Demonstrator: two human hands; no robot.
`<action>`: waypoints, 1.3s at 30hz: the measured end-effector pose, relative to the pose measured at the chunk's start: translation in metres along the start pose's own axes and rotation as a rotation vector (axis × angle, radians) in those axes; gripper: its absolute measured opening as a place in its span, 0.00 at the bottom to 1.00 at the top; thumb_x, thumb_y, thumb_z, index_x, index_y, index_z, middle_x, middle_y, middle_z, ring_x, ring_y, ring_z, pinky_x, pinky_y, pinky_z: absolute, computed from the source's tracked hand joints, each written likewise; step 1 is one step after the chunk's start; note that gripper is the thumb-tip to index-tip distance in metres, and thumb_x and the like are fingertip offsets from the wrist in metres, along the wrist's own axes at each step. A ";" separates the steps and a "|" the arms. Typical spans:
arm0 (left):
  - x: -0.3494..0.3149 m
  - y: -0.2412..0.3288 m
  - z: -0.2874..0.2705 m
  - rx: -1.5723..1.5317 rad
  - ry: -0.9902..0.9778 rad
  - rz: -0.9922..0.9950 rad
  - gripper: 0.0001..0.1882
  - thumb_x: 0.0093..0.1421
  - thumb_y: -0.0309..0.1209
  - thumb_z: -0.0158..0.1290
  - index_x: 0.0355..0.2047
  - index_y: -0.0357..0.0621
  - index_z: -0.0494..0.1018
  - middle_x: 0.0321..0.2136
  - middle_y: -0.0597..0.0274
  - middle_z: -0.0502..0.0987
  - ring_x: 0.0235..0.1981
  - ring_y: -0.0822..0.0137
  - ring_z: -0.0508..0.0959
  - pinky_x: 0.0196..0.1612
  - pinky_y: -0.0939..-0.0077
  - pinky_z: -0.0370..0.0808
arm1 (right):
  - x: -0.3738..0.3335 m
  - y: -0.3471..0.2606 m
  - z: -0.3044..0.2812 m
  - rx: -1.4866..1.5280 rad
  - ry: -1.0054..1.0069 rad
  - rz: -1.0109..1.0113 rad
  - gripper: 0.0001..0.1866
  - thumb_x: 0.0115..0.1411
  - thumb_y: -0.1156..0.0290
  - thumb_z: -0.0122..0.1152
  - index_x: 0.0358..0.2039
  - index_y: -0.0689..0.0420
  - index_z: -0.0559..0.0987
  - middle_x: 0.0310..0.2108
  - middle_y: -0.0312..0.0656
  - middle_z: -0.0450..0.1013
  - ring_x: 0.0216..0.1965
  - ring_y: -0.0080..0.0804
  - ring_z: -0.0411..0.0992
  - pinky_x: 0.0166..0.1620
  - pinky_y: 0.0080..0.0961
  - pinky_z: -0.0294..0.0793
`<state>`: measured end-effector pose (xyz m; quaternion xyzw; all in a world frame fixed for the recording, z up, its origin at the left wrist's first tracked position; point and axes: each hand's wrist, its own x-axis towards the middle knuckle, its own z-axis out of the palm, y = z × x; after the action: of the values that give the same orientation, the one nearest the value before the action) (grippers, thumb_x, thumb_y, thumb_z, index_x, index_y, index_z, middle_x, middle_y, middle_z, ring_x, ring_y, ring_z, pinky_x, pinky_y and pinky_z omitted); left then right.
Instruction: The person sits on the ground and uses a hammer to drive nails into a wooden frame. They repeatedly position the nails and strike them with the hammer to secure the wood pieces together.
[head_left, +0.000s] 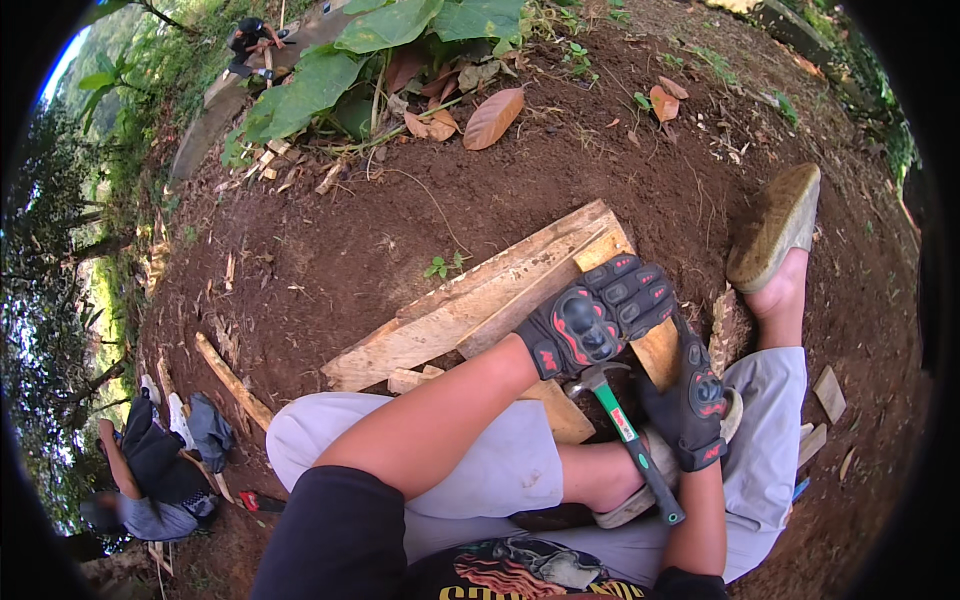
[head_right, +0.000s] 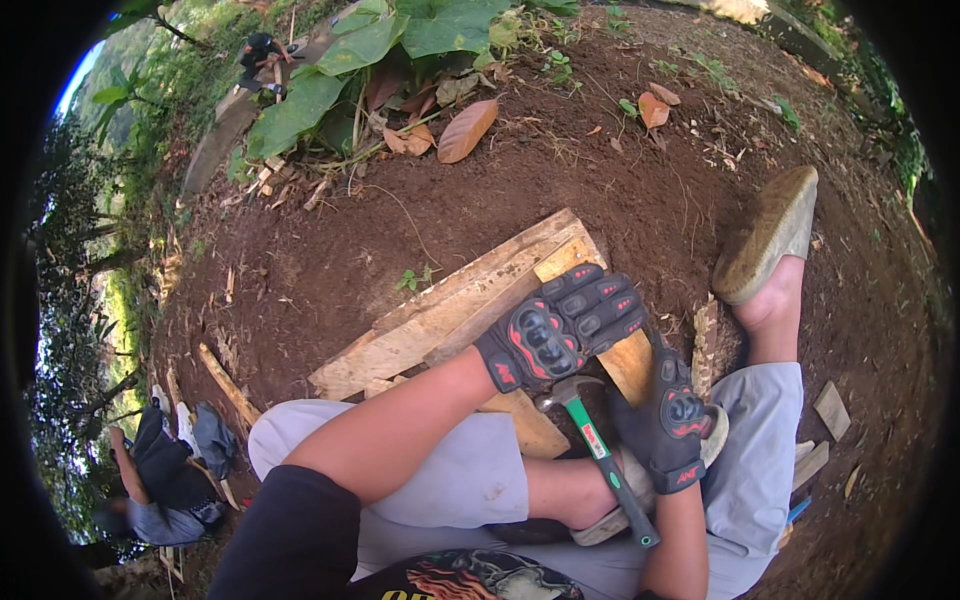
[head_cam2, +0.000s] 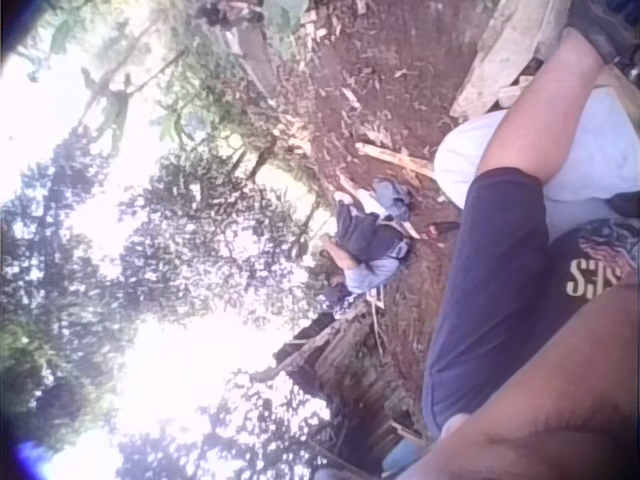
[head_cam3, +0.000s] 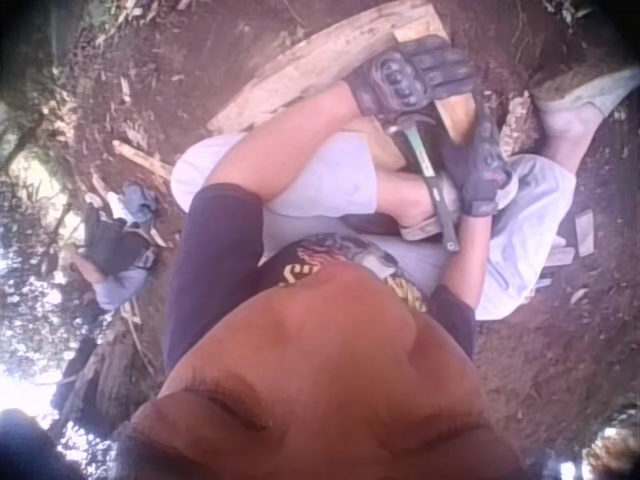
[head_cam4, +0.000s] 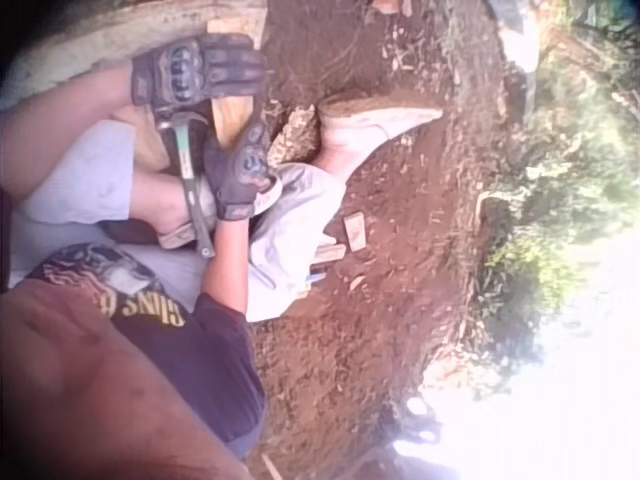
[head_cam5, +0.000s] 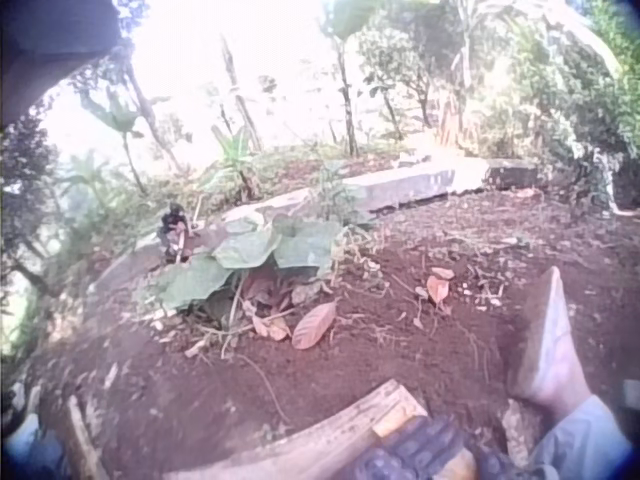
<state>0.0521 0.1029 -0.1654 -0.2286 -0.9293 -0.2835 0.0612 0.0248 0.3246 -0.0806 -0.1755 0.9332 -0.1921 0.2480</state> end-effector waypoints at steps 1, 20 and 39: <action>-0.001 0.000 0.000 0.022 0.002 0.001 0.35 0.68 0.36 0.49 0.76 0.54 0.67 0.74 0.58 0.69 0.76 0.56 0.66 0.81 0.49 0.58 | 0.002 0.001 0.001 -0.013 0.000 -0.006 0.38 0.57 0.64 0.76 0.66 0.63 0.73 0.55 0.59 0.78 0.56 0.59 0.78 0.59 0.49 0.78; 0.002 0.007 0.001 0.092 0.051 0.012 0.37 0.65 0.40 0.48 0.77 0.55 0.67 0.72 0.59 0.71 0.75 0.57 0.67 0.80 0.50 0.59 | 0.000 -0.002 -0.006 0.022 0.024 0.031 0.36 0.58 0.64 0.76 0.65 0.62 0.75 0.54 0.58 0.78 0.56 0.58 0.78 0.59 0.49 0.78; 0.006 0.006 0.002 0.062 0.061 -0.012 0.38 0.64 0.39 0.51 0.77 0.57 0.66 0.70 0.62 0.71 0.72 0.58 0.69 0.78 0.52 0.62 | 0.000 0.000 -0.005 0.051 0.035 0.013 0.37 0.57 0.64 0.77 0.65 0.62 0.75 0.55 0.58 0.79 0.56 0.58 0.78 0.60 0.49 0.78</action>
<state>0.0492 0.1108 -0.1620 -0.2124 -0.9367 -0.2616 0.0949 0.0219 0.3260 -0.0772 -0.1598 0.9333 -0.2172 0.2371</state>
